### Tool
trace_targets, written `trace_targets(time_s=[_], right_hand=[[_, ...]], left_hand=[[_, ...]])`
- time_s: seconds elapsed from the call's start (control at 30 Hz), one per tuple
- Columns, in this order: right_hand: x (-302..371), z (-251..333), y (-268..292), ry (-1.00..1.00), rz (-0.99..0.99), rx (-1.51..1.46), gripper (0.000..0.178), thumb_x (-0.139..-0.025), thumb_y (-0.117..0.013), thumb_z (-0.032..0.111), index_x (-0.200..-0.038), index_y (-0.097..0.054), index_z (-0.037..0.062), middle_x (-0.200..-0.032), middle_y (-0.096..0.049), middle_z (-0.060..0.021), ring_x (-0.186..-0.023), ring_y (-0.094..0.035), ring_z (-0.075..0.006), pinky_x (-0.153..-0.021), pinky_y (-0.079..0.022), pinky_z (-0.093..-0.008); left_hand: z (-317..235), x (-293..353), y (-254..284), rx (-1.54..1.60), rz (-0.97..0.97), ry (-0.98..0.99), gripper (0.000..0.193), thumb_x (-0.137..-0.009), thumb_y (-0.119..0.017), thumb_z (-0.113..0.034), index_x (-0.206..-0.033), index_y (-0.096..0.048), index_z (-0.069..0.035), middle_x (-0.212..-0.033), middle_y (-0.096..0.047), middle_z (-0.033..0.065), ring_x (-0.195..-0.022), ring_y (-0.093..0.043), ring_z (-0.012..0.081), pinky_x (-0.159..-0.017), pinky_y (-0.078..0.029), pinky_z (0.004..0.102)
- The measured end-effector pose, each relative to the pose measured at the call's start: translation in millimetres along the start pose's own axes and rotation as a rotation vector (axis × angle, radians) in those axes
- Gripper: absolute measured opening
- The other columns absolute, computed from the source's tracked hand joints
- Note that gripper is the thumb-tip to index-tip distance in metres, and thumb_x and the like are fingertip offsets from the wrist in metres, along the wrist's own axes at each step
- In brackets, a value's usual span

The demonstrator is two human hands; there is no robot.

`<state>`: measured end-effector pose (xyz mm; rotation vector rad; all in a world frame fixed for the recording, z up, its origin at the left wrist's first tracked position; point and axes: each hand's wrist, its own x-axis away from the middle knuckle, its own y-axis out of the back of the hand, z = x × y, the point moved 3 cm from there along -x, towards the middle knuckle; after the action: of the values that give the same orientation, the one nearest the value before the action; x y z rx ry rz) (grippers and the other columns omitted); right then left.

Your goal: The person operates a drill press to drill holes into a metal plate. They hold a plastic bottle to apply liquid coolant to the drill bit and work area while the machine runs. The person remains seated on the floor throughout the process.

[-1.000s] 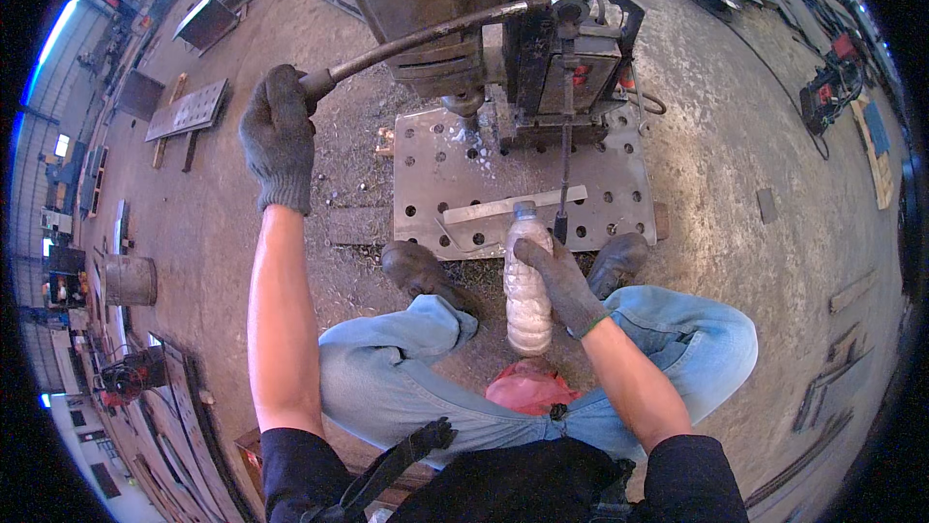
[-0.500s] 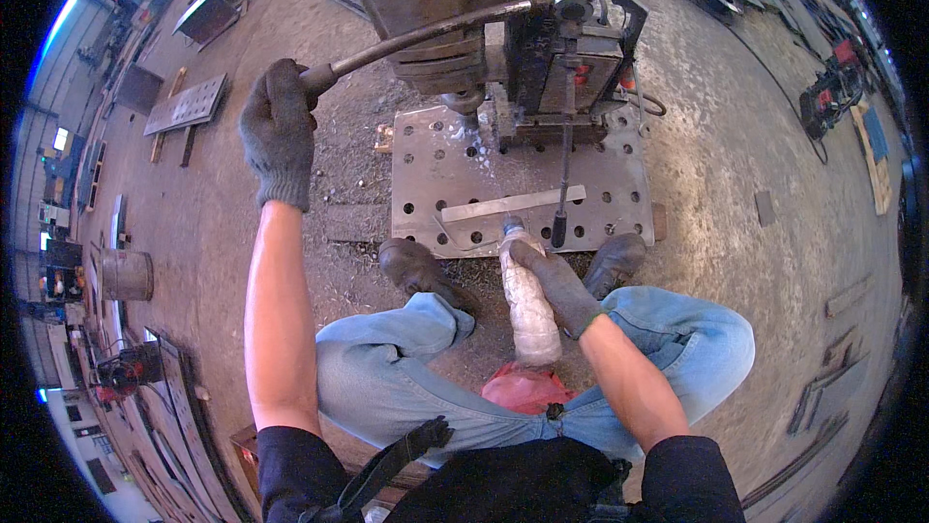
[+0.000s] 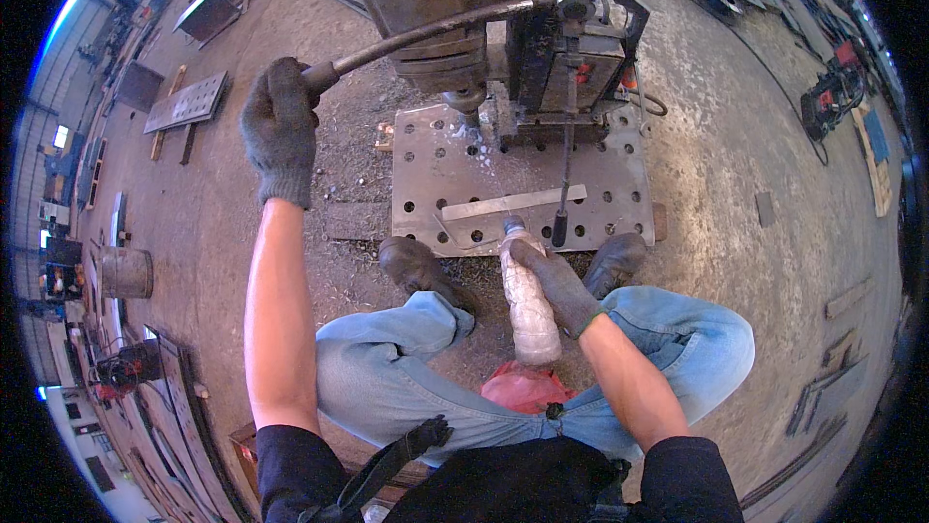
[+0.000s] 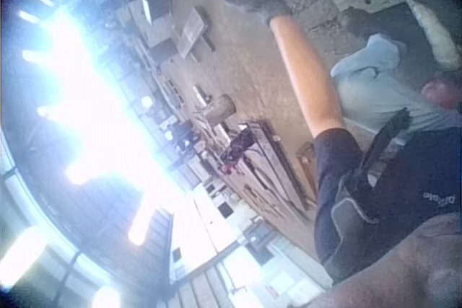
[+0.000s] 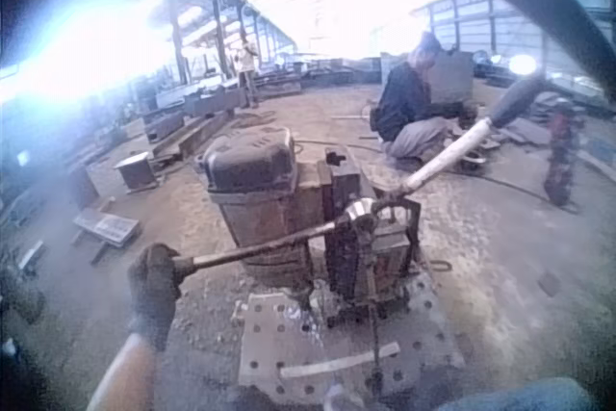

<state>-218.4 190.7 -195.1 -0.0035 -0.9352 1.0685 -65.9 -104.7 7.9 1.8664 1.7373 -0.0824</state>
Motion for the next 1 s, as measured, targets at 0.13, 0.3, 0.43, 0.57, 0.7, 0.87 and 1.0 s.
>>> trace_targets(time_s=[0.13, 0.3, 0.43, 0.57, 0.7, 0.87, 1.0], right_hand=[[-4, -3, 2, 0.003, -0.027, 0.046, 0.055, -0.086, -0.069, 0.043, -0.118, -0.052, 0.0022, -0.084, -0.063, -0.0073, -0.063, -0.062, -0.0165, -0.056, -0.053, -0.0302], [-4, -3, 5, -0.005, -0.010, 0.070, 0.074, -0.082, -0.073, 0.047, -0.131, -0.044, 0.0006, -0.109, -0.060, -0.0129, -0.088, -0.063, -0.0194, -0.079, -0.053, -0.0325], [-3, 1, 0, 0.107, 0.015, 0.169, 0.086, -0.079, -0.076, 0.047, -0.139, -0.037, 0.0008, -0.126, -0.054, -0.0142, -0.110, -0.056, -0.0215, -0.096, -0.046, -0.0331], [-5, 1, 1, 0.223, -0.040, 0.266, 0.085, -0.078, -0.077, 0.045, -0.139, -0.036, 0.0010, -0.125, -0.054, -0.0133, -0.110, -0.056, -0.0221, -0.096, -0.046, -0.0329], [9, 13, -11, 0.169, -0.007, 0.208, 0.080, -0.079, -0.076, 0.041, -0.137, -0.038, 0.0009, -0.121, -0.056, -0.0120, -0.106, -0.058, -0.0209, -0.092, -0.049, -0.0327], [7, 9, -6, 0.083, -0.025, 0.093, 0.066, -0.082, -0.075, 0.036, -0.131, -0.046, 0.0016, -0.113, -0.059, -0.0108, -0.095, -0.062, -0.0184, -0.080, -0.053, -0.0312], [5, 4, -4, -0.009, -0.057, -0.001, 0.059, -0.083, -0.073, 0.035, -0.126, -0.050, 0.0009, -0.105, -0.062, -0.0097, -0.081, -0.063, -0.0166, -0.069, -0.054, -0.0306]], left_hand=[[-2, 0, -2, 0.005, 0.007, -0.015, 0.040, -0.098, -0.054, -0.040, -0.099, -0.068, -0.003, -0.070, -0.061, 0.0027, -0.054, -0.052, 0.0078, -0.047, -0.041, 0.0254], [2, -2, -3, 0.035, 0.004, -0.034, 0.040, -0.098, -0.054, -0.041, -0.097, -0.068, -0.003, -0.069, -0.061, 0.0027, -0.054, -0.052, 0.0077, -0.047, -0.041, 0.0250], [-3, 1, -4, 0.038, 0.007, -0.016, 0.040, -0.098, -0.054, -0.041, -0.096, -0.068, -0.003, -0.068, -0.061, 0.0027, -0.054, -0.052, 0.0080, -0.048, -0.041, 0.0250], [-1, 2, -3, 0.014, -0.010, -0.029, 0.039, -0.098, -0.053, -0.041, -0.097, -0.068, -0.004, -0.068, -0.061, 0.0028, -0.054, -0.053, 0.0083, -0.048, -0.042, 0.0255], [-5, 3, 1, -0.032, -0.012, -0.041, 0.039, -0.098, -0.053, -0.041, -0.096, -0.067, -0.005, -0.067, -0.061, 0.0028, -0.054, -0.054, 0.0084, -0.049, -0.042, 0.0263], [-7, 4, -4, 0.012, -0.007, -0.038, 0.039, -0.098, -0.052, -0.041, -0.095, -0.067, -0.005, -0.068, -0.061, 0.0033, -0.053, -0.054, 0.0088, -0.049, -0.043, 0.0270], [-4, 3, -2, -0.016, -0.012, -0.046, 0.039, -0.098, -0.052, -0.041, -0.097, -0.067, -0.004, -0.069, -0.062, 0.0040, -0.054, -0.055, 0.0095, -0.049, -0.043, 0.0275]])
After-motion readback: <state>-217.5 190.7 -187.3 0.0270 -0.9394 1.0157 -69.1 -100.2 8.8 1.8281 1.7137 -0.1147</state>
